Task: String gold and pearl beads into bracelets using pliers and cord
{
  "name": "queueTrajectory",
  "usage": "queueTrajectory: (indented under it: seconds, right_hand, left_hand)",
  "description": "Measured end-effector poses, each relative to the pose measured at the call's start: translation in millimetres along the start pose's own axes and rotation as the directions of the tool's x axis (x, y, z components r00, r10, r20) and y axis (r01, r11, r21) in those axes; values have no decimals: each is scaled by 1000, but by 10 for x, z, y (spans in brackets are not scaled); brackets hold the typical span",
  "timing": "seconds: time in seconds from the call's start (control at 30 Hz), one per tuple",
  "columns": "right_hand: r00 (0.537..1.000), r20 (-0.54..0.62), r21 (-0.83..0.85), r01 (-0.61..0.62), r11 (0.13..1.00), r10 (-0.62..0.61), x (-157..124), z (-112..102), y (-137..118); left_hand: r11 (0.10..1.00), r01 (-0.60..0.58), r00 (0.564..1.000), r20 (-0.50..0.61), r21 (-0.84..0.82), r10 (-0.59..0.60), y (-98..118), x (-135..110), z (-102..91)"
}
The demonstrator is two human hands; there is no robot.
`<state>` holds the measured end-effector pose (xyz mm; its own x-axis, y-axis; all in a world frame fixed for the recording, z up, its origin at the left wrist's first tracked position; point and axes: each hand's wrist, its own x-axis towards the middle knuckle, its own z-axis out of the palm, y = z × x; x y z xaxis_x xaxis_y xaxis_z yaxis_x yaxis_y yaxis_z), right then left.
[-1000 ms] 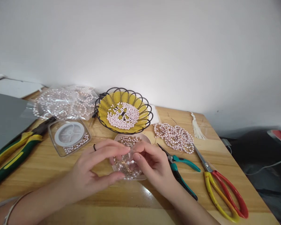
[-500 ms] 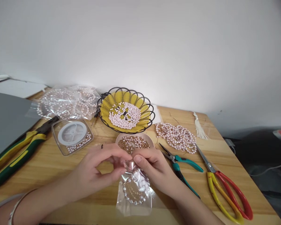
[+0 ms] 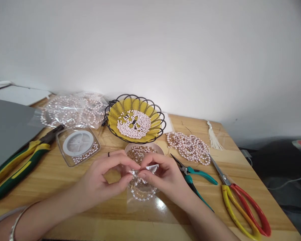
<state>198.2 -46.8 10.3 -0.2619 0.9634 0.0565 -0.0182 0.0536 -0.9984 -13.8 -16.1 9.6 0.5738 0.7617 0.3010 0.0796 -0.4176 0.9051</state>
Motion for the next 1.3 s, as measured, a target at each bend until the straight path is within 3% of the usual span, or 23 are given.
queueTrajectory:
  seconds: [0.07, 0.17, 0.3, 0.43, 0.7, 0.9, 1.07, 1.3]
  right_hand:
    - [999, -46, 44, -3, 999, 5, 8, -13, 26]
    - [999, -1, 150, -35, 988, 35, 12, -26, 48]
    - [991, 101, 263, -115, 958, 91, 19, -20, 47]
    - [988, 126, 309, -125, 943, 89, 30, -13, 43]
    - [979, 155, 272, -171, 947, 133, 31, -21, 54]
    - [978, 172, 269, -164, 949, 120, 12, -42, -6]
    - [981, 169, 285, -139, 948, 93, -5, -113, -75]
    - [994, 52, 320, -105, 942, 93, 62, -180, -51]
  left_hand:
    - [996, 78, 996, 39, -52, -76, -4, -21, -17]
    - [982, 168, 981, 118, -91, -157, -6, -45, -32]
    - [986, 93, 992, 100, -136, -80, -29, -32, -14]
    - [985, 27, 996, 89, -170, -12, -64, 0, -11]
    - [995, 48, 992, 122, -91, -37, -70, 7, -43]
    - [994, 97, 968, 236, -42, -84, 46, 71, -61]
    - [955, 231, 932, 324, -185, -163, 84, 102, -130]
    - [745, 387, 919, 294, -543, -264, 15, 90, -119]
